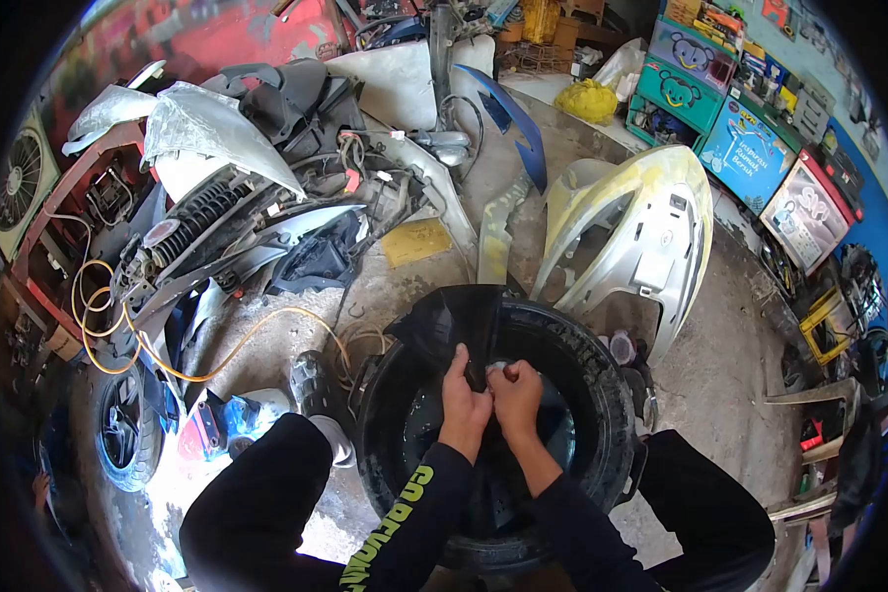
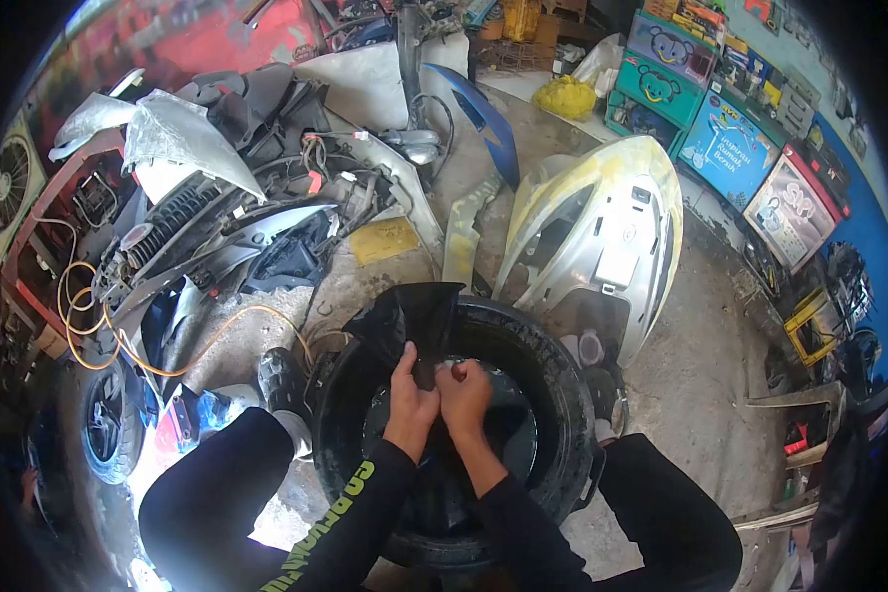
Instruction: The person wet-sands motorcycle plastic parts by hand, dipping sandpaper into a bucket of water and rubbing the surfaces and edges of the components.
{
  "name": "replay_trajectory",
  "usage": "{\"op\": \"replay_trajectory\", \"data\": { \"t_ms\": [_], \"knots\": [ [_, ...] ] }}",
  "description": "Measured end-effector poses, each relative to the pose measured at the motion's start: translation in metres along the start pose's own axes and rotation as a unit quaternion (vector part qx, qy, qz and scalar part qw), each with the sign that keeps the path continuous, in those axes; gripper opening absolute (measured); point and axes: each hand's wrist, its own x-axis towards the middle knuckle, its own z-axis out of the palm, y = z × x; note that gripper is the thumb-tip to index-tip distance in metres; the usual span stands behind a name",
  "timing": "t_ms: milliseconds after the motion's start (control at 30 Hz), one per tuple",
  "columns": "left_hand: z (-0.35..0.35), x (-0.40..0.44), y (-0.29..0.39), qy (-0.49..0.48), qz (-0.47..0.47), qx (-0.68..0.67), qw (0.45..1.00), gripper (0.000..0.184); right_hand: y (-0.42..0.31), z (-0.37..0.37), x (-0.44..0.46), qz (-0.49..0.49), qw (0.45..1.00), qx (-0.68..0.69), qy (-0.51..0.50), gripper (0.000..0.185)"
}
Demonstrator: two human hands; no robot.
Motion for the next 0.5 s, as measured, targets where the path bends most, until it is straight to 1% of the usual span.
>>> {"op": "replay_trajectory", "data": {
  "t_ms": [33, 67, 100, 133, 167, 200, 300, 333, 367, 400, 433, 467, 500],
  "knots": [
    [-0.002, 0.001, -0.003, 0.000, 0.002, -0.003, 1.000, 0.027, 0.001, 0.000, -0.001, -0.001, 1.000, 0.014, 0.001, 0.024],
    [-0.004, 0.002, -0.007, 0.006, 0.007, 0.006, 1.000, 0.027, 0.002, 0.000, 0.006, 0.039, 0.999, 0.037, -0.003, 0.025],
    [-0.006, 0.002, -0.010, 0.014, 0.011, 0.013, 1.000, 0.027, 0.003, 0.000, 0.007, 0.040, 0.999, 0.034, -0.004, 0.025],
    [-0.010, 0.004, -0.009, -0.018, -0.002, 0.021, 1.000, 0.028, 0.004, 0.000, 0.007, 0.058, 0.996, 0.068, -0.014, 0.025],
    [-0.013, 0.006, -0.008, -0.019, -0.003, 0.018, 1.000, 0.028, 0.004, 0.001, 0.009, 0.074, 0.992, 0.102, -0.022, 0.025],
    [-0.012, 0.007, -0.006, -0.009, 0.002, 0.005, 1.000, 0.028, 0.005, -0.001, 0.001, 0.077, 0.995, 0.052, -0.032, 0.025],
    [-0.009, 0.006, -0.010, 0.005, 0.023, 0.005, 1.000, 0.029, 0.007, -0.003, -0.005, 0.055, 0.996, 0.074, -0.012, 0.024],
    [-0.007, 0.004, -0.013, -0.003, 0.031, 0.007, 0.999, 0.024, 0.002, -0.005, 0.002, 0.033, 0.999, 0.042, -0.001, 0.022],
    [-0.006, 0.000, -0.015, -0.011, 0.038, 0.011, 0.999, 0.019, 0.002, -0.005, 0.002, 0.035, 0.999, 0.041, -0.001, 0.022],
    [-0.003, -0.001, -0.011, -0.036, 0.016, 0.028, 0.999, 0.017, 0.005, -0.003, 0.003, 0.057, 0.997, 0.047, -0.007, 0.023],
    [-0.002, -0.003, -0.009, -0.037, 0.014, 0.029, 0.999, 0.017, 0.007, -0.001, 0.005, 0.076, 0.996, 0.055, -0.012, 0.025],
    [0.001, -0.001, -0.006, -0.010, 0.019, 0.013, 1.000, 0.018, 0.010, 0.000, -0.005, 0.029, 0.999, 0.042, -0.008, 0.025],
    [0.004, 0.000, -0.004, 0.017, 0.025, -0.003, 1.000, 0.018, 0.011, 0.003, -0.001, 0.023, 0.999, 0.044, -0.008, 0.025]
  ]
}}
